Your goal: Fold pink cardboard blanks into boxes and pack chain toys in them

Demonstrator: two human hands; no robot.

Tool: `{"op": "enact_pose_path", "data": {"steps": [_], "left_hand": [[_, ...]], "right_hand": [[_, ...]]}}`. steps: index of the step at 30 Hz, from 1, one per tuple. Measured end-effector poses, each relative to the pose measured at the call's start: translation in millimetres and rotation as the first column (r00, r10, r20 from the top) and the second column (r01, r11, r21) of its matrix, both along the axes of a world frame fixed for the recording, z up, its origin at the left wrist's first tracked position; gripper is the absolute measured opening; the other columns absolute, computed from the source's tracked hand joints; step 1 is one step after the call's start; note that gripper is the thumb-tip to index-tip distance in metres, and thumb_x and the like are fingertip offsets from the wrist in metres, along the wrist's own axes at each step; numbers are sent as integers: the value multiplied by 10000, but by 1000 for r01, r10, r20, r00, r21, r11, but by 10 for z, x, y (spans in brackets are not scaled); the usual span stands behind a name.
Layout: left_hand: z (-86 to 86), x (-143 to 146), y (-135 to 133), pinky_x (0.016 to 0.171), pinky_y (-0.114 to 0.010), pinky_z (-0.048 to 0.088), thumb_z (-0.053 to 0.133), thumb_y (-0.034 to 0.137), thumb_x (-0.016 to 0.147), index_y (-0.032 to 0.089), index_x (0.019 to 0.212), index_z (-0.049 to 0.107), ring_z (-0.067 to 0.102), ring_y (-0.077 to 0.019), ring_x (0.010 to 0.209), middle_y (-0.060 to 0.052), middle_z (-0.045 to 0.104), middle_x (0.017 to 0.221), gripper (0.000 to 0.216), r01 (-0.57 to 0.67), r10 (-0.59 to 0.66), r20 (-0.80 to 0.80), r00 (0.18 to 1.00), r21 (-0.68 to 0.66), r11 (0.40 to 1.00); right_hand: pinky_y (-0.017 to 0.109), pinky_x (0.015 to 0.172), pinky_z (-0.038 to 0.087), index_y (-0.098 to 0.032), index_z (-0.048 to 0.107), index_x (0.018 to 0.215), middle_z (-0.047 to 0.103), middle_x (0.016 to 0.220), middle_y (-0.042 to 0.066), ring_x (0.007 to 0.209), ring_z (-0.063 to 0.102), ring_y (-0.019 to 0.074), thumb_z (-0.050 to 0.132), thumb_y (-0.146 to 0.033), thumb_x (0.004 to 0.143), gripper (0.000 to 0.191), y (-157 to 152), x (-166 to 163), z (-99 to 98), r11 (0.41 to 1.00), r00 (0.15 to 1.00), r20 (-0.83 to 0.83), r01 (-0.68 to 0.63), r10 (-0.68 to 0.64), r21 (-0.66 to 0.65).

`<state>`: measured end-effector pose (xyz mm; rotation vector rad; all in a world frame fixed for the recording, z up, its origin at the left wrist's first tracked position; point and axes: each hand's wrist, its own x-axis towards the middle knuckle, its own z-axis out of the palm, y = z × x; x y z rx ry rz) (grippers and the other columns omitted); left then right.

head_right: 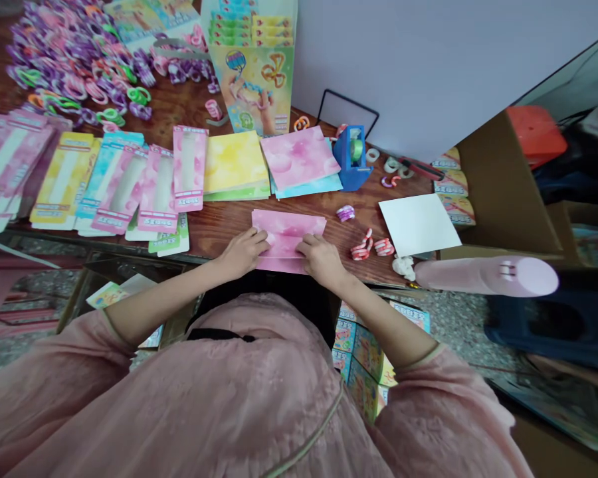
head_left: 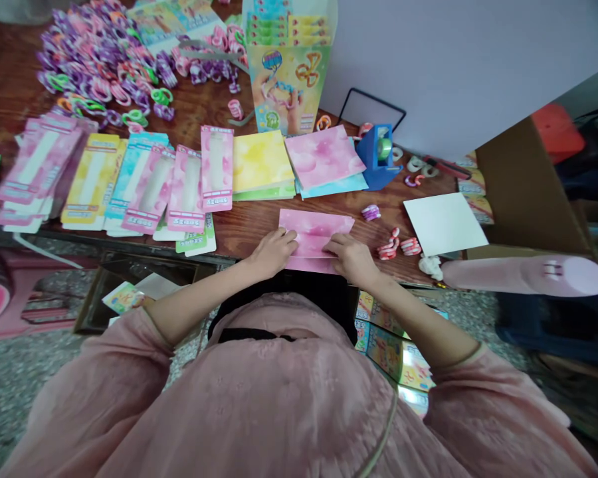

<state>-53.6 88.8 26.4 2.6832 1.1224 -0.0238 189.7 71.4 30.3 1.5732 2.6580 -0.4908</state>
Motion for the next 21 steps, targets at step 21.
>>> {"op": "enact_pose_path", "data": {"steps": [21], "left_hand": [[204, 68, 329, 922, -367, 473, 510, 298, 1038, 231, 1303, 683, 688, -279, 1130, -88, 757, 1235, 323, -147, 130, -85, 988, -237, 960]], "right_hand": [[296, 674, 375, -135, 650, 1220, 746, 1069, 161, 916, 661, 245, 421, -231, 1061, 295, 131, -35, -44, 999, 984, 178, 4, -13, 50]]}}
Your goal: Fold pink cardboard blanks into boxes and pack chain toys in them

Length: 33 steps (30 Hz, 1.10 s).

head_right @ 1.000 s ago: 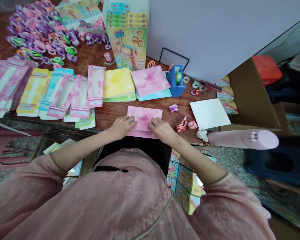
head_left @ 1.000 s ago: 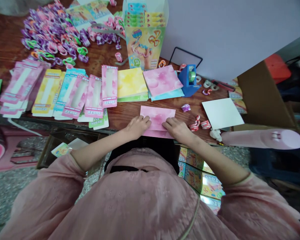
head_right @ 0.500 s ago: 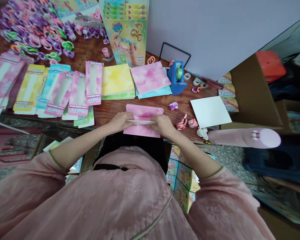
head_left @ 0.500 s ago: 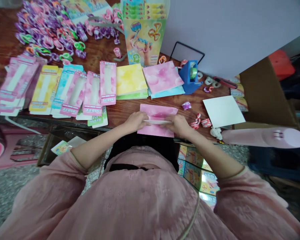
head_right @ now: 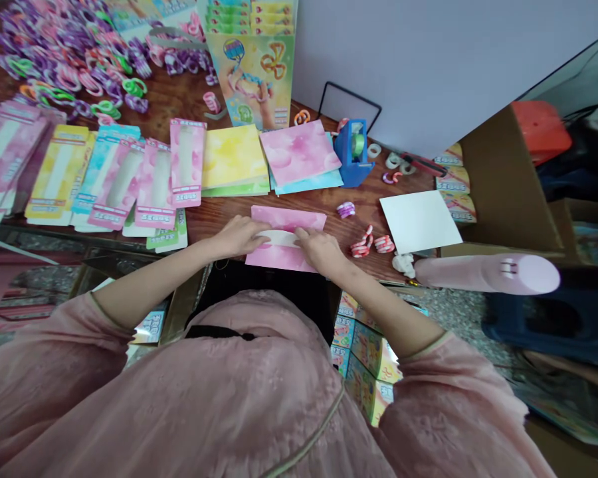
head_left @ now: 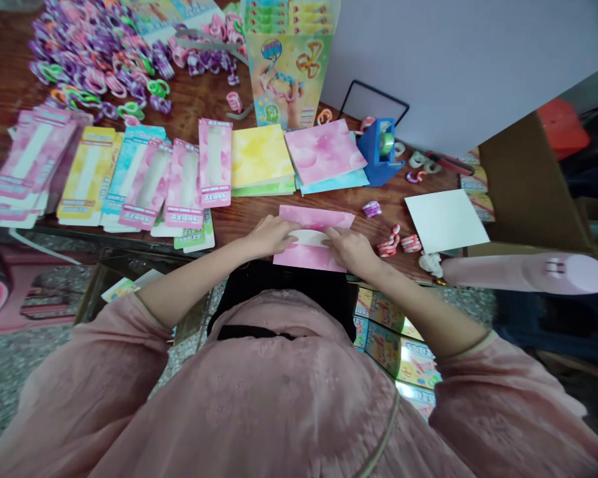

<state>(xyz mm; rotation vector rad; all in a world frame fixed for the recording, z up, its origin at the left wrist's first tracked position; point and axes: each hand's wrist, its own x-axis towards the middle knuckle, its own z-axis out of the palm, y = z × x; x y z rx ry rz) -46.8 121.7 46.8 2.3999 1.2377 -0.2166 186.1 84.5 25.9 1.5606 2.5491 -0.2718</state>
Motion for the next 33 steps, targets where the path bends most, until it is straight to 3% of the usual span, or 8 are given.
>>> {"op": "enact_pose_path", "data": {"steps": [4, 8, 12, 15, 19, 25, 29, 33], "left_hand": [[-63, 65, -101, 808, -350, 478, 460, 200, 1043, 226, 1283, 670, 687, -278, 1096, -105, 732, 1228, 320, 35, -26, -103, 994, 91, 995], [-152, 119, -251, 838, -367, 491, 402, 87, 1030, 193, 1285, 637, 634, -290, 1184, -132, 699, 1236, 363, 122, -81, -184, 980, 226, 966], [-216, 95, -351, 873, -409, 494, 369, 67, 1026, 120, 1322, 605, 631, -306, 1159, -178, 683, 1208, 381, 224, -147, -248, 957, 323, 920], [-255, 54, -368, 873, -429, 482, 403, 200, 1065, 95, 1355, 578, 627, -327, 1142, -201, 668, 1213, 355, 276, -194, -246, 950, 367, 888], [-270, 43, -298, 912, -433, 466, 376, 436, 1091, 93, 1341, 577, 643, -335, 1125, -199, 679, 1203, 469, 272, -214, -199, 956, 345, 898], [-284, 63, -52, 831, -345, 494, 369, 240, 1093, 212, 1415, 526, 708, -260, 1086, -119, 729, 1213, 359, 150, -126, -127, 984, 205, 967], [-324, 48, -15, 824, -336, 506, 405, 155, 1061, 276, 1437, 525, 717, -248, 1084, -103, 722, 1224, 413, 152, -130, -113, 985, 217, 964], [-357, 54, -81, 826, -367, 515, 394, 125, 1043, 251, 1466, 518, 710, -277, 1069, -146, 707, 1187, 458, 160, -127, -132, 983, 276, 948]], "right_hand": [[308, 673, 378, -191, 648, 1237, 691, 1127, 148, 955, 588, 249, 401, -96, 1017, 344, -120, 26, -131, 995, 999, 24, -40, 38, 94], [337, 759, 433, -189, 604, 1365, 647, 1117, 159, 957, 530, 268, 410, -56, 983, 448, -175, 63, -249, 983, 994, 38, -104, 100, 151], [394, 850, 467, -187, 534, 1486, 619, 1146, 175, 993, 508, 291, 403, -37, 962, 561, -180, 98, -329, 974, 988, 31, -151, 148, 166], [420, 875, 481, -193, 481, 1546, 613, 1175, 184, 1003, 514, 299, 397, -38, 959, 613, -179, 120, -360, 964, 982, 28, -191, 189, 183], [427, 898, 501, -174, 476, 1552, 637, 1166, 190, 984, 561, 292, 376, -59, 982, 590, -118, 139, -350, 964, 979, -6, -201, 205, 172], [361, 937, 514, -141, 511, 1496, 672, 1249, 184, 1071, 644, 264, 370, -141, 1051, 468, 105, 172, -268, 981, 972, -136, -185, 192, 61], [325, 893, 508, -211, 533, 1504, 693, 1211, 137, 1010, 654, 232, 396, -68, 1009, 534, 137, 196, -291, 982, 978, -104, -174, 181, 71], [317, 812, 494, -245, 498, 1555, 682, 1156, 132, 1009, 603, 246, 419, -59, 980, 610, 83, 212, -348, 976, 985, -35, -161, 167, 145]]}}
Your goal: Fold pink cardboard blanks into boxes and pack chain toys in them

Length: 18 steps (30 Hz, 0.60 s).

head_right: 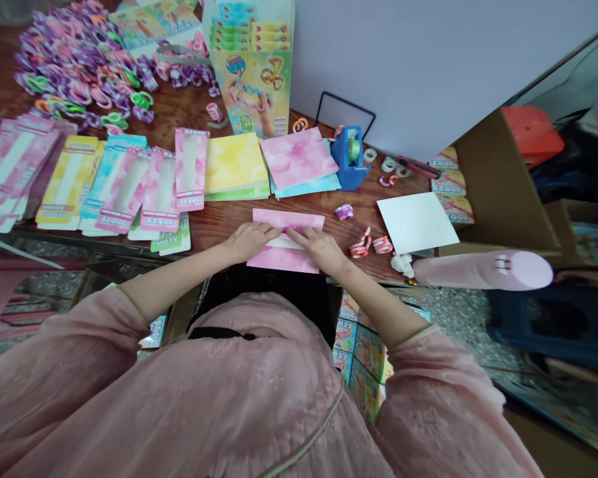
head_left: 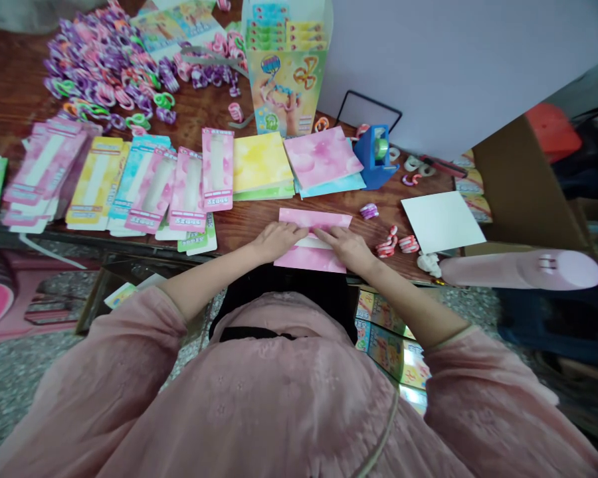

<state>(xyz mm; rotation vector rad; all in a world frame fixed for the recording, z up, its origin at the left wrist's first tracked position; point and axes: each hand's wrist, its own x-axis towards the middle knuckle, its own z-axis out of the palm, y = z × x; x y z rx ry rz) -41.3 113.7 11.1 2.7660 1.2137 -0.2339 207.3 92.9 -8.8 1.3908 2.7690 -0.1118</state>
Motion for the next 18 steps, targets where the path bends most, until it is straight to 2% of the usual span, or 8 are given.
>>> {"op": "enact_pose_path", "data": {"steps": [6, 8, 10, 13, 16, 18], "left_hand": [[-14, -11, -77, 874, -395, 493, 302, 185, 1078, 163, 1479, 504, 673, -292, 1077, -178, 688, 1129, 450, 51, -49, -32, 998, 63, 997], [-6, -17, -84, 895, -402, 483, 339, 307, 1097, 151, 1491, 495, 653, -303, 1106, -186, 678, 1166, 452, 56, -56, -15, 998, 49, 997], [3, -15, -92, 921, -409, 472, 377, 443, 1089, 155, 1498, 497, 627, -312, 1138, -188, 668, 1203, 514, 50, -51, 21, 998, 30, 998], [22, 6, -116, 964, -409, 450, 331, 469, 1097, 193, 1468, 543, 597, -298, 1165, -157, 668, 1217, 509, -13, 14, 60, 998, -5, 1000], [64, 29, -168, 989, -415, 437, 279, 444, 1109, 214, 1389, 607, 566, -291, 1197, -127, 671, 1202, 488, -90, 94, 94, 991, -49, 995], [104, 35, -212, 983, -424, 441, 307, 459, 1104, 198, 1328, 629, 547, -297, 1215, -130, 659, 1232, 471, -115, 124, 123, 985, -77, 990]], "right_hand": [[335, 799, 471, -255, 428, 1608, 656, 1111, 133, 997, 533, 262, 404, -36, 957, 687, -68, 14, -13, 997, 998, 11, -64, 63, 36], [338, 816, 465, -243, 443, 1600, 654, 1115, 136, 992, 527, 261, 395, -72, 986, 639, -77, 12, -9, 997, 998, -9, -68, 69, 44], [342, 848, 461, -226, 468, 1586, 657, 1111, 138, 991, 528, 260, 388, -186, 1048, 545, -86, 6, 2, 996, 996, -45, -75, 78, 51], [348, 901, 461, -223, 518, 1554, 671, 1105, 128, 976, 547, 247, 349, -362, 1100, 504, -104, -14, 46, 998, 990, -121, -63, 66, 29], [326, 880, 473, -258, 590, 1496, 683, 1092, 106, 977, 586, 227, 302, -412, 1113, 504, -121, -40, 112, 999, 979, -200, 19, -27, -44], [315, 865, 482, -265, 637, 1449, 679, 1058, 95, 978, 609, 218, 336, -446, 1106, 491, -127, -52, 144, 994, 965, -258, 28, -54, -102]]}}
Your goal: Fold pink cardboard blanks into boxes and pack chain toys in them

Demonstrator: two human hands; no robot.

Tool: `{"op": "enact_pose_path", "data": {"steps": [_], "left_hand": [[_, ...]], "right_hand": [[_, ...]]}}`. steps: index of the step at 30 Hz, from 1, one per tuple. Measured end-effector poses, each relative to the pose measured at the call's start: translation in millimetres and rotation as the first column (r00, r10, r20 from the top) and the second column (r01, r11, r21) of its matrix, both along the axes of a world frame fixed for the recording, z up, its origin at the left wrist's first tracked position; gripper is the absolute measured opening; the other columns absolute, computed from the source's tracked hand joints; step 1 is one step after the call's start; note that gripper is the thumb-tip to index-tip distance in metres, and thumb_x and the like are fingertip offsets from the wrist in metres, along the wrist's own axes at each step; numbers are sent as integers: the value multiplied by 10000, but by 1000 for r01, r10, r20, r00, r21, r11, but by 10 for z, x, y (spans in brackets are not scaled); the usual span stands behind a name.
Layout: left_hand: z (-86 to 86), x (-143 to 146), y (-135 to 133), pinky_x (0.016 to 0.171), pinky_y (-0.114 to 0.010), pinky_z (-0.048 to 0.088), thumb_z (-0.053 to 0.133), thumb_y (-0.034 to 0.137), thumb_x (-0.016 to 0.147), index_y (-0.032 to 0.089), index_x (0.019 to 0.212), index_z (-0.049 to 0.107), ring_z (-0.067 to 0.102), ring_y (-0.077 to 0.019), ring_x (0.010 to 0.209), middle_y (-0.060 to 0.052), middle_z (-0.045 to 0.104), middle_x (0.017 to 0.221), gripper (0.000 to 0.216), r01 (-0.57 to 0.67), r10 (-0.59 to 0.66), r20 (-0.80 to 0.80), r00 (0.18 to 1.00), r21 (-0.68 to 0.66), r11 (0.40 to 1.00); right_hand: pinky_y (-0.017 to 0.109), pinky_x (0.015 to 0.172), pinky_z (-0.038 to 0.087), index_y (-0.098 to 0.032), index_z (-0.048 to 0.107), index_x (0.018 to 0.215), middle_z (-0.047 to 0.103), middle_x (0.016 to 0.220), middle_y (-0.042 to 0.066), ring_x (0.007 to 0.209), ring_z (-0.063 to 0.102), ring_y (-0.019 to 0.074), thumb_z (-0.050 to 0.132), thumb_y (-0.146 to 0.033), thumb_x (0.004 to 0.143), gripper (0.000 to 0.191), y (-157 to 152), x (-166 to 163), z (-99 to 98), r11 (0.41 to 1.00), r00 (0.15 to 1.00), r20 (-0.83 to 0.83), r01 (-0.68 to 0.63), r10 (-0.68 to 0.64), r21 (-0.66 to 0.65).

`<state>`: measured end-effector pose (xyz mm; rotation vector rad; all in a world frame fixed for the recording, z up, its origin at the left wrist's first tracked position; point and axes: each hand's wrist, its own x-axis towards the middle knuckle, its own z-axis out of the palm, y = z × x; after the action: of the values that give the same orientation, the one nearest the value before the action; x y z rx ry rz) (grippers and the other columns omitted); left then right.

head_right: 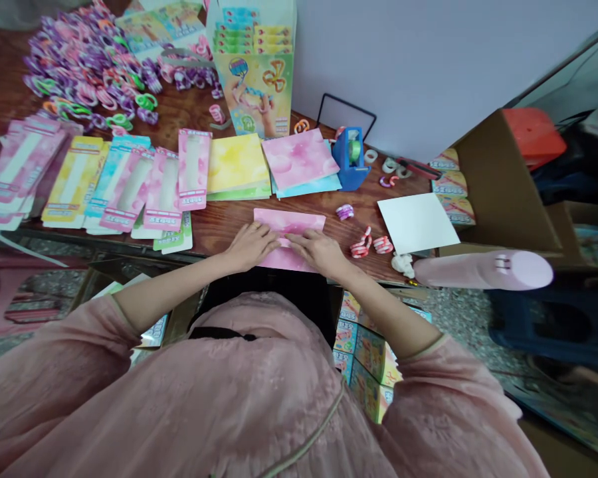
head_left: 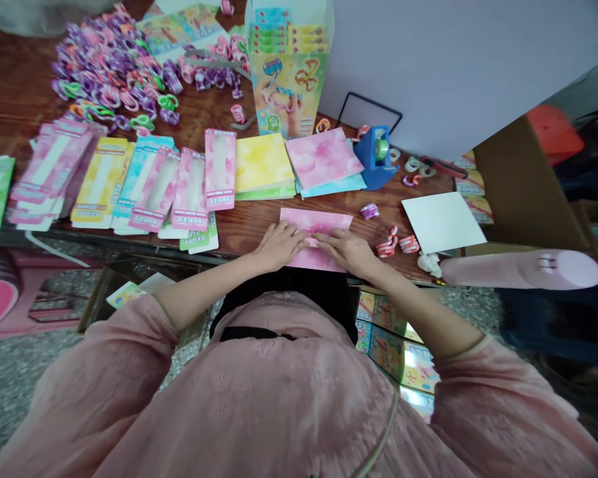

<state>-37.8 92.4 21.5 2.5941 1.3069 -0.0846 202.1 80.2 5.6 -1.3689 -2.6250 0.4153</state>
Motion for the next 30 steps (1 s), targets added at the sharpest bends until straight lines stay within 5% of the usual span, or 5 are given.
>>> {"op": "enact_pose_path", "data": {"steps": [7, 14, 19, 24, 30], "left_hand": [[19, 47, -53, 949, -425, 466, 413, 460, 1080, 175, 1231, 623, 532, -307, 1220, -133, 644, 1268, 385, -66, 68, 31, 997, -57, 996], [-91, 96, -109, 939, -450, 461, 407, 398, 1086, 182, 1298, 587, 522, -328, 1235, -150, 633, 1280, 353, -56, 56, -18, 998, 15, 998], [-38, 49, -168, 908, -425, 465, 451, 405, 1072, 150, 1283, 593, 515, -333, 1226, -165, 608, 1291, 360, -3, 4, -30, 1000, 18, 1000], [-7, 24, -159, 893, -401, 464, 508, 412, 1051, 164, 1262, 607, 520, -320, 1188, -162, 602, 1259, 340, 3, -2, -30, 1000, 25, 1000], [-65, 12, -221, 897, -414, 470, 441, 393, 1070, 129, 1264, 612, 549, -330, 1181, -194, 621, 1218, 369, 90, -78, -96, 992, 135, 987]], "right_hand": [[333, 839, 470, -233, 708, 1362, 651, 1007, 101, 918, 587, 225, 428, -421, 1084, 437, 17, -20, -60, 1000, 998, -62, -23, 22, -18], [362, 837, 436, -242, 654, 1432, 621, 1039, 123, 944, 499, 257, 460, -304, 1061, 423, -158, -96, -177, 995, 997, 51, 51, -56, 90], [390, 895, 464, -222, 654, 1418, 622, 1068, 125, 981, 513, 267, 475, -300, 1052, 415, -53, 4, -52, 989, 998, -15, 70, -68, 131], [488, 1037, 415, -130, 517, 1522, 565, 1350, 207, 1227, 447, 361, 632, -334, 968, 601, 290, 9, 116, 958, 988, 55, 125, -144, 257], [437, 906, 446, -166, 583, 1454, 591, 1201, 186, 1099, 496, 343, 644, -331, 951, 533, 390, -99, 136, 972, 986, 112, 100, -126, 214]]}}
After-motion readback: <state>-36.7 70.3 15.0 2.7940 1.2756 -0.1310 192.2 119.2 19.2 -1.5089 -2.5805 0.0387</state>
